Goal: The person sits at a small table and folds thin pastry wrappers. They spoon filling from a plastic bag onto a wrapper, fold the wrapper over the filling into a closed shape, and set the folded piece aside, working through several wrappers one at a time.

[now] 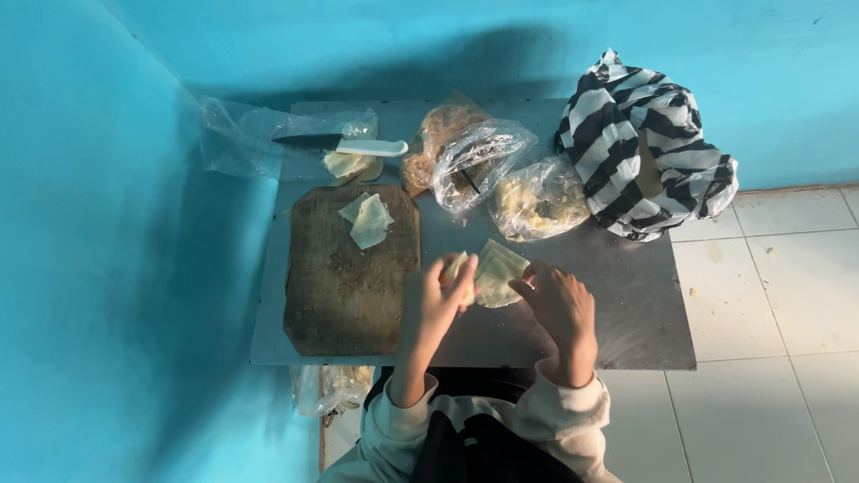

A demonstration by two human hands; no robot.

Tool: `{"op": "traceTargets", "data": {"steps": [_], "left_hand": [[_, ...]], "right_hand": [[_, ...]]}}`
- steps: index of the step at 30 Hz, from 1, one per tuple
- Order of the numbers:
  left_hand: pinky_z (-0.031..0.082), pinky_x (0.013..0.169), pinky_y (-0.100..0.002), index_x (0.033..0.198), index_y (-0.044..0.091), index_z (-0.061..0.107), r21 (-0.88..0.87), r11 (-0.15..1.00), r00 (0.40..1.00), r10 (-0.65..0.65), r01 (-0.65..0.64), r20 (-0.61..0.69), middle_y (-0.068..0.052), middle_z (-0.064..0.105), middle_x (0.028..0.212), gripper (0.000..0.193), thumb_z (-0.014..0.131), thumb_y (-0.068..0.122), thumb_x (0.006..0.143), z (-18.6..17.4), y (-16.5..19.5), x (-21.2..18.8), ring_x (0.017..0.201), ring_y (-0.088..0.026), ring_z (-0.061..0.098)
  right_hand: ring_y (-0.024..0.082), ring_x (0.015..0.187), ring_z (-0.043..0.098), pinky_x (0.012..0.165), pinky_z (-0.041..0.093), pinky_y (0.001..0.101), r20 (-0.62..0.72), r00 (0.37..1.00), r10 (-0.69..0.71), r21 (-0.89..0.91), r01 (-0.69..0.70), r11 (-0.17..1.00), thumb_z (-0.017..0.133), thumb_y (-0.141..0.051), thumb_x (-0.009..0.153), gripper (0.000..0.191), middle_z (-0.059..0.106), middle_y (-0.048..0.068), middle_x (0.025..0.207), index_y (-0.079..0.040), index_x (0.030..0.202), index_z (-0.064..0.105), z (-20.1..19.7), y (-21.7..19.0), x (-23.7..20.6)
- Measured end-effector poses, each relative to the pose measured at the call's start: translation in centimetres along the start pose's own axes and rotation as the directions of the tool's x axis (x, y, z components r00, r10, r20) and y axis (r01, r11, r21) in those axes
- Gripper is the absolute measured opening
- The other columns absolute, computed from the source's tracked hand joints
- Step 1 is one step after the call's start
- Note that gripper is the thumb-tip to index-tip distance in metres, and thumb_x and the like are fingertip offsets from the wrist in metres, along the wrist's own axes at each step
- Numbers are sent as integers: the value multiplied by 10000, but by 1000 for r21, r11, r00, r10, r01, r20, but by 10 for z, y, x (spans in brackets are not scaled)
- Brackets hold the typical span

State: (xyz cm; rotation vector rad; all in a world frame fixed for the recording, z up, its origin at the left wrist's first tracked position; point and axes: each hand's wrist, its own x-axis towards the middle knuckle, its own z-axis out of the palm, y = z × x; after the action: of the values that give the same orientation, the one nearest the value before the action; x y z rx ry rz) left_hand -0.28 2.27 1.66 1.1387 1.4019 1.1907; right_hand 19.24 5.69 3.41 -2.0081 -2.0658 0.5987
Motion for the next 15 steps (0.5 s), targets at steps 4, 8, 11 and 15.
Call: {"op": "traceTargets", "data": {"steps": [4, 8, 11, 15], "left_hand": [[557, 732, -291, 1326, 4, 627, -452, 892, 991, 35, 27, 128, -146, 768, 1133, 547, 448, 449, 1063, -2, 12, 8, 864, -225, 747], [500, 1075, -378, 1505, -8, 454, -850, 512, 971, 109, 129, 213, -166, 601, 1463, 593, 380, 415, 1096, 13, 26, 8, 1228, -279, 661], [458, 1177, -387, 1525, -5, 433, -908, 373, 965, 94, 192, 243, -149, 505, 1550, 567, 376, 361, 1095, 17, 37, 0, 1378, -272, 552], [402, 1166, -365, 1559, 26, 413, -896, 387, 961, 76, 217, 266, -107, 478, 1590, 579, 356, 369, 1095, 13, 50, -10, 1417, -239, 496]], "right_hand": [[246, 681, 668, 604, 504, 375, -209, 976, -55, 205, 99, 974, 761, -301, 887, 266, 689, 63, 777, -142, 1097, 723, -22, -19, -13], [223, 651, 592, 597, 465, 334, -541, 841, 6, 447, 281, 850, 761, -95, 918, 170, 654, 59, 791, -75, 1083, 730, -39, -44, -32], [213, 733, 580, 669, 475, 331, -621, 769, -154, 326, 432, 841, 784, 4, 843, 235, 616, 86, 823, -45, 1068, 740, -48, -56, -43], [218, 813, 606, 731, 503, 331, -645, 719, -258, 271, 532, 803, 804, -12, 789, 299, 661, 77, 919, -37, 1075, 721, -48, -65, -47]]}}
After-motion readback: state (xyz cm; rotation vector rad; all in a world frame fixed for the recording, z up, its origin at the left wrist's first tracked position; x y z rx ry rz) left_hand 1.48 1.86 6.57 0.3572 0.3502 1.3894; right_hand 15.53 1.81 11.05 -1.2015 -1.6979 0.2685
